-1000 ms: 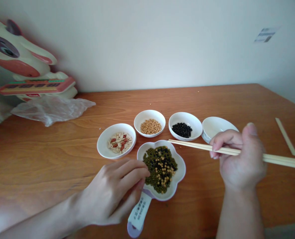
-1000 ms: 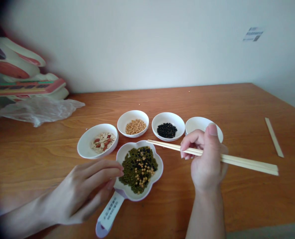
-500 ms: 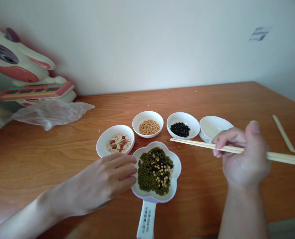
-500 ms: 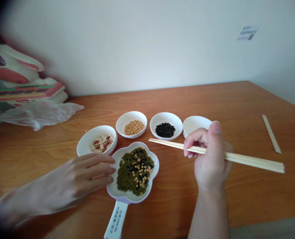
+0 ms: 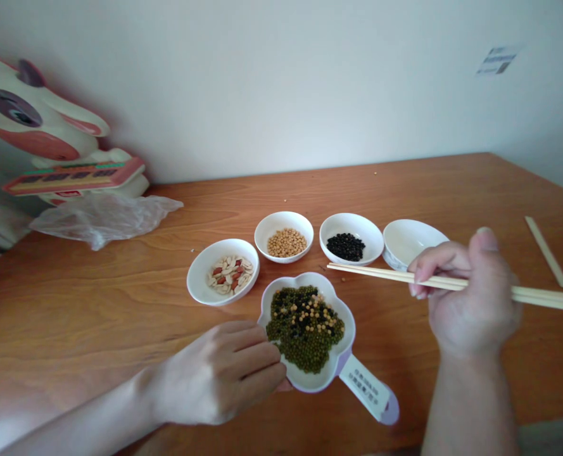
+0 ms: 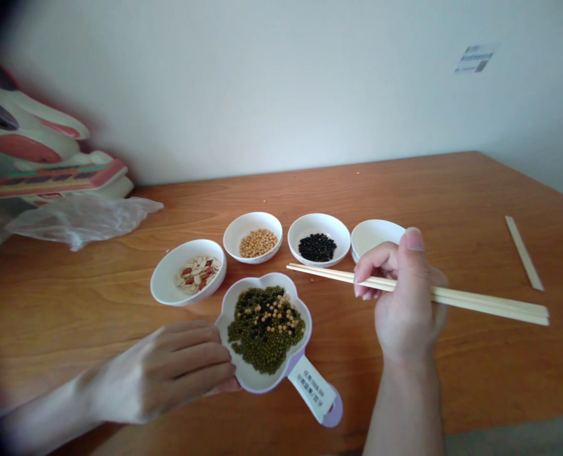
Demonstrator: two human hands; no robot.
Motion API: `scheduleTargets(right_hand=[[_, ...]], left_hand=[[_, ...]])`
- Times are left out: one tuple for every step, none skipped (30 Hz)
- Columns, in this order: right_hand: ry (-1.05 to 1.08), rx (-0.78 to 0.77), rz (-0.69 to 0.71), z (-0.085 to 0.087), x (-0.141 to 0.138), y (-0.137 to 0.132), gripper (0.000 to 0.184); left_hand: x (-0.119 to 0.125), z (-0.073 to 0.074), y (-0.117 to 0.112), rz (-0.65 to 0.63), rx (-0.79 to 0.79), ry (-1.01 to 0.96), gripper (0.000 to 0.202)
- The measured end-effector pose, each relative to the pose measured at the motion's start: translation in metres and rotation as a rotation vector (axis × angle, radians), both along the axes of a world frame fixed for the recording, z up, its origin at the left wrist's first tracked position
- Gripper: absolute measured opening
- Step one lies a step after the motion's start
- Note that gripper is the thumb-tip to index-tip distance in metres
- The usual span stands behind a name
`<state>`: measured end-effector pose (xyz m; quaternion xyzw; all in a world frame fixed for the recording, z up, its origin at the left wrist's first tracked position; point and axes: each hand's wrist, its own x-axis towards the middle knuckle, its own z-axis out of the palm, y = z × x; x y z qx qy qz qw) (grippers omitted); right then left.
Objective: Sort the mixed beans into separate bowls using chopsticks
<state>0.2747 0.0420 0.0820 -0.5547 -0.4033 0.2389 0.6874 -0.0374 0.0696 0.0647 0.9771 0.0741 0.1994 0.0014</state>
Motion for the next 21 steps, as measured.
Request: scheduleTargets(right_hand=[[0.001,-0.001,-0.001,0.000,0.000,0.000,0.066],[0.001,-0.004,0.002,0.000,0.000,-0.001,0.065],[0.002,-0.006,0.003,0.000,0.000,-0.001,0.065],[0.002,-0.008,0.004,0.000,0.000,-0.001,0.065],[0.000,-0.009,0.002,0.000,0.000,0.000,0.064],[-0.002,-0.012,-0.001,0.000,0.000,0.000,0.063],[-0.004,-0.013,-0.007,0.000,0.000,0.000,0.063],[-0.003,-0.013,-0.012,-0.001,0.000,0.001,0.063],[-0.005,-0.010,-0.013,-0.001,0.001,0.001,0.063],[-0.008,-0.007,-0.010,-0.001,0.001,0.002,0.063],[-0.010,-0.004,-0.007,-0.002,0.002,0.003,0.063],[-0.013,-0.003,-0.004,-0.003,0.003,0.003,0.063],[-0.018,-0.004,-0.001,-0.003,0.004,0.004,0.063],[-0.026,-0.005,0.000,-0.004,0.005,0.005,0.063],[-0.034,-0.004,0.001,-0.005,0.005,0.005,0.063],[-0.044,-0.001,0.002,-0.006,0.006,0.005,0.064],[-0.053,0.003,0.003,-0.006,0.006,0.005,0.064],[-0.056,0.002,0.000,-0.006,0.006,0.005,0.064],[-0.054,-0.002,-0.006,-0.006,0.005,0.004,0.064],[-0.048,-0.010,-0.015,-0.005,0.004,0.004,0.063],[-0.041,-0.018,-0.021,-0.005,0.003,0.003,0.063]], left_hand=[[0.000,-0.004,0.002,-0.041,-0.010,-0.024,0.016],[0.000,-0.006,0.005,-0.057,-0.011,-0.038,0.016],[0.000,-0.009,0.008,-0.063,-0.012,-0.050,0.018],[-0.001,-0.010,0.011,-0.069,-0.012,-0.057,0.021],[-0.002,-0.011,0.013,-0.071,-0.011,-0.056,0.023],[-0.002,-0.012,0.014,-0.071,-0.011,-0.053,0.024],[-0.002,-0.014,0.014,-0.067,-0.011,-0.052,0.024],[-0.001,-0.015,0.013,-0.056,-0.013,-0.054,0.024],[0.000,-0.016,0.011,-0.037,-0.013,-0.064,0.023],[0.003,-0.018,0.007,-0.013,-0.013,-0.085,0.023],[0.006,-0.021,0.004,0.018,-0.009,-0.103,0.023],[0.008,-0.023,0.000,0.045,0.007,-0.133,0.023],[0.011,-0.025,-0.003,0.051,0.016,-0.161,0.022],[0.013,-0.027,-0.005,0.058,0.016,-0.167,0.022],[0.013,-0.029,-0.005,0.041,0.021,-0.174,0.024],[0.012,-0.030,-0.004,0.023,0.029,-0.181,0.026],[0.010,-0.031,-0.002,0.002,0.046,-0.190,0.028],[0.006,-0.031,0.002,-0.011,0.073,-0.204,0.031],[0.002,-0.031,0.007,-0.031,0.103,-0.236,0.033],[-0.003,-0.031,0.013,-0.077,0.139,-0.244,0.032],[-0.009,-0.031,0.018,-0.115,0.187,-0.236,0.026]])
